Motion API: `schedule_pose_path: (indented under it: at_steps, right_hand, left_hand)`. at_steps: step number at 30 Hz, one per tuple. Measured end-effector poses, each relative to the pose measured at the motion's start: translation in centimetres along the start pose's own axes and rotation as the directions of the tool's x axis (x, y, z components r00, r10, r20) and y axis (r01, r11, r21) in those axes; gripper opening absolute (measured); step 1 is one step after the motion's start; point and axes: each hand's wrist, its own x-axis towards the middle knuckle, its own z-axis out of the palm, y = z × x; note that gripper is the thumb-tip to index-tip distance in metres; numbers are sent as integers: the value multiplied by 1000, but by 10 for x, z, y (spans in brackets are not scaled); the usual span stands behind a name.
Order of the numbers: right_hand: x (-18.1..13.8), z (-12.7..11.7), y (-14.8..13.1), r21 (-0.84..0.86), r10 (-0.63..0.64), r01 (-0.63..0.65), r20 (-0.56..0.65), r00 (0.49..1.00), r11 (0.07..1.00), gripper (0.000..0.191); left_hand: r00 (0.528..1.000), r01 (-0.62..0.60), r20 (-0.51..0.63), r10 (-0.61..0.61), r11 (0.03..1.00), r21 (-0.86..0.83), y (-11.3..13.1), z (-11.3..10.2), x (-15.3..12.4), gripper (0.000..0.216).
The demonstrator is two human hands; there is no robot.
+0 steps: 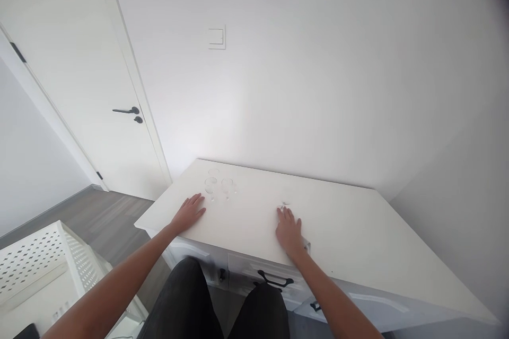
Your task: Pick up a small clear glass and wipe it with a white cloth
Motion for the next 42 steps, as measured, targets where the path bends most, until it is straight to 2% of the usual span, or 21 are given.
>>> schedule_pose_path:
  at_steps: [2,4,6,8,10,15,19,23,28,33,38,42]
  right_hand:
    - [-11,3,-26,38,-104,102,32,994,994,72]
    - [-20,3,-54,110,-215,208,61,975,972,75]
    - [-27,2,-81,183,-326,309,77,942,934,77]
    - [-33,1,-106,248,-426,398,72,902,883,77]
    - [-37,-1,-128,295,-503,468,52,862,833,74]
    - [-41,-3,-169,339,-611,568,28,791,750,69]
    - [-43,-6,-190,331,-600,559,27,800,760,67]
    - [-43,-7,-204,319,-565,529,27,825,787,67]
    - [-37,-4,-219,310,-585,546,44,810,778,68]
    - [-39,-4,-223,267,-584,561,8,812,784,66]
    - [-44,-2,-208,306,-570,556,-53,820,773,69]
    - [-38,1,-173,370,-417,409,-62,907,834,68]
  left_hand:
    - [999,48,-25,-48,999,20,4,-2,0,54]
    - [982,174,-88,-170,984,45,7,-3,0,53]
    - [929,347,-162,-334,936,62,9,-3,1,57]
    - [874,465,-199,-444,883,70,10,-2,2,60]
    - [855,500,-201,-477,862,82,11,-2,3,60]
    - [855,505,-201,-479,857,106,13,0,5,60]
    - [853,507,-210,-478,855,114,13,2,6,59]
    - [855,502,-218,-471,857,118,13,4,6,57]
    - [861,485,-236,-451,868,110,15,3,5,55]
    - [865,469,-252,-433,878,100,19,0,4,54]
    - [872,456,-244,-424,885,94,21,-4,1,55]
    - [880,438,-243,-409,895,78,23,-5,-2,53]
